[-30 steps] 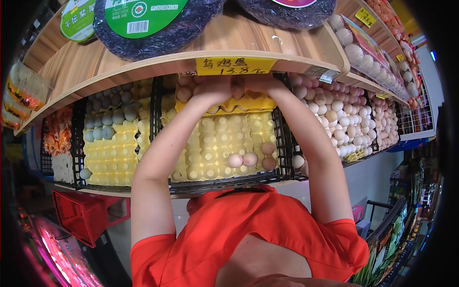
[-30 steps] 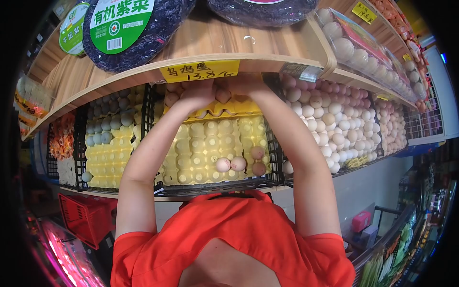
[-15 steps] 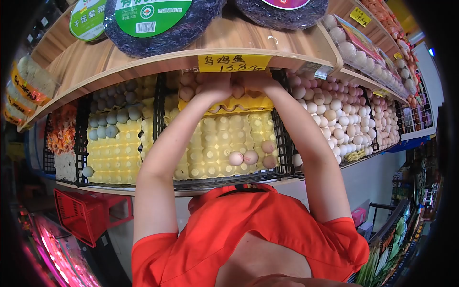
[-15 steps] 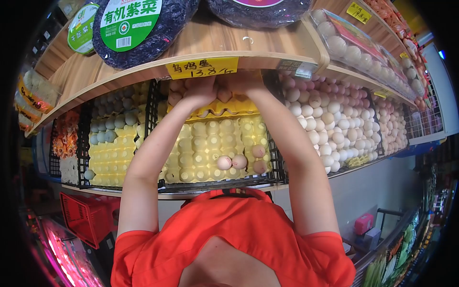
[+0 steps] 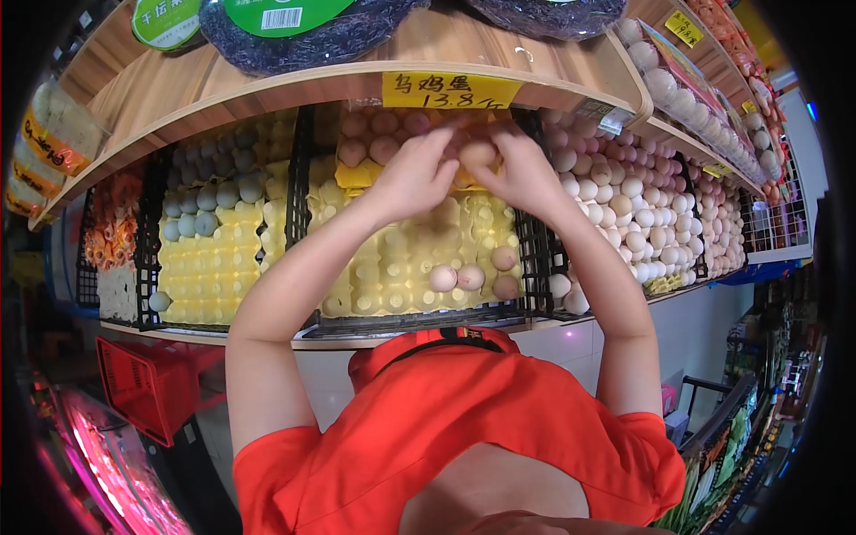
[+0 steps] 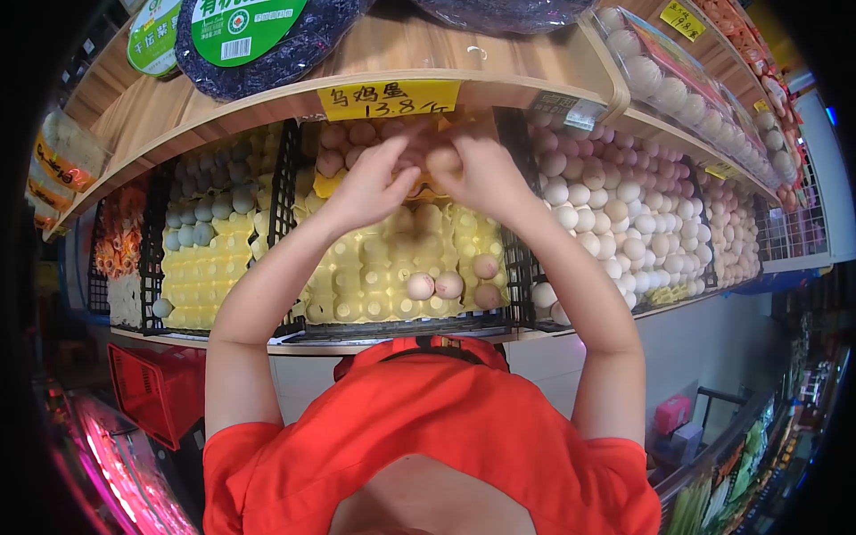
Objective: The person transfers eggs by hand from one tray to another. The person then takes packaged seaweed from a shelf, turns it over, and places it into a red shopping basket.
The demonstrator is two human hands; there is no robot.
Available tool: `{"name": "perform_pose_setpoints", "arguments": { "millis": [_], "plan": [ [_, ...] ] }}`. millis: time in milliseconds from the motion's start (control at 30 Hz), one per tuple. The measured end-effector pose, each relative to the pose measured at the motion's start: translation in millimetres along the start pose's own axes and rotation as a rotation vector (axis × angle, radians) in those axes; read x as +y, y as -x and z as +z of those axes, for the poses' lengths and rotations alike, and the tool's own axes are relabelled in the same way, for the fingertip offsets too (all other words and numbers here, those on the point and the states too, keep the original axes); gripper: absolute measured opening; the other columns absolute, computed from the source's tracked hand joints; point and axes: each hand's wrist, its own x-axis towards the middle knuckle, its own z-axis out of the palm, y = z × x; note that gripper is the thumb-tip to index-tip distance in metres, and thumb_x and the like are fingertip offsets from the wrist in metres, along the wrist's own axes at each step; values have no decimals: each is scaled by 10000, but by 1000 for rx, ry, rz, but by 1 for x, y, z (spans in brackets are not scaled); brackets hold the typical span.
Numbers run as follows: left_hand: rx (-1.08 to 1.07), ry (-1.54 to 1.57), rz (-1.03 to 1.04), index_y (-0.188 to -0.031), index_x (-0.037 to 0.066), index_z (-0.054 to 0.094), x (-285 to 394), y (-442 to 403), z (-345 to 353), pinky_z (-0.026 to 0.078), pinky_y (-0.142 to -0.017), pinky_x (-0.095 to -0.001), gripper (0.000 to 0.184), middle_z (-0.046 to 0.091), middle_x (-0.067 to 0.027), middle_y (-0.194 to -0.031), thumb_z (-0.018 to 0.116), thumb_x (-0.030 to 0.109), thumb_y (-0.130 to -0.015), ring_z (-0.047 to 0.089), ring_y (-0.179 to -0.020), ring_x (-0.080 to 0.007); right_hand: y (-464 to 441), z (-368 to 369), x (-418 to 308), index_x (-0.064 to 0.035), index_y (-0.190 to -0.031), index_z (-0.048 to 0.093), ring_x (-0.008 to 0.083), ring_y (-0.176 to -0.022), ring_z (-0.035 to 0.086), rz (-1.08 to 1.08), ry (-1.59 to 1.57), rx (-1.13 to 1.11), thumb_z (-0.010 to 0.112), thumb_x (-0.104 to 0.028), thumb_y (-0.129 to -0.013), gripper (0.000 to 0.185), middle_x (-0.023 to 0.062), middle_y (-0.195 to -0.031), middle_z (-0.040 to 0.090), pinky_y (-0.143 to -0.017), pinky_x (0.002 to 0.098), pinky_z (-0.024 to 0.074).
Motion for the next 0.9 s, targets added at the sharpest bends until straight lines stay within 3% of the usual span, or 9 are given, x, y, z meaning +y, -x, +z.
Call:
{"name": "perform_pose_setpoints", "arguments": {
  "millis": [67, 100, 200, 367, 900],
  "plan": [
    [-107, 282, -5, -1288, 20, 347, 2, 19, 8, 457, -851, -368, 511, 579, -214, -1024, 490, 20, -798, 584, -958, -305, 25, -4, -13, -21, -1009, 568, 335, -828, 568, 66, -122, -121, 684, -154, -677, 376, 179, -916, 581, -736, 372, 467],
    [-232, 326, -123, -1370, 85, 276, 2, 29, 11, 460, -839, -322, 584, 527, -152, -1124, 473, -22, -830, 568, -959, -225, 36, -1, -13, -20, -1007, 568, 338, -831, 569, 82, -126, -195, 684, -160, -674, 379, 182, -925, 580, -742, 376, 464],
    [-358, 421, -213, -1374, 97, 271, -18, 50, 35, 456, -846, -313, 587, 529, -144, -1110, 469, -16, -833, 570, -963, -226, 63, 23, -1, -26, -1003, 569, 338, -844, 571, 117, -127, -332, 681, -186, -671, 386, 182, -943, 578, -752, 384, 461],
    [-499, 275, -311, -1384, 88, 251, -24, 59, 56, 448, -847, -317, 613, 580, -177, -1091, 479, 7, -822, 573, -987, -255, 76, 49, 3, -68, -996, 582, 320, -913, 572, 269, 12, -534, 653, -285, -682, 388, 158, -993, 584, -802, 397, 455],
    [-557, 199, -332, -1375, 71, 250, -29, 64, 54, 445, -858, -347, 618, 581, -173, -1073, 511, 55, -815, 573, -983, -291, 71, 44, 2, -61, -1151, 509, 331, -1034, 535, 301, -48, -731, 666, -319, -688, 553, 197, -1105, 543, -889, 393, 420]
  ]
}}
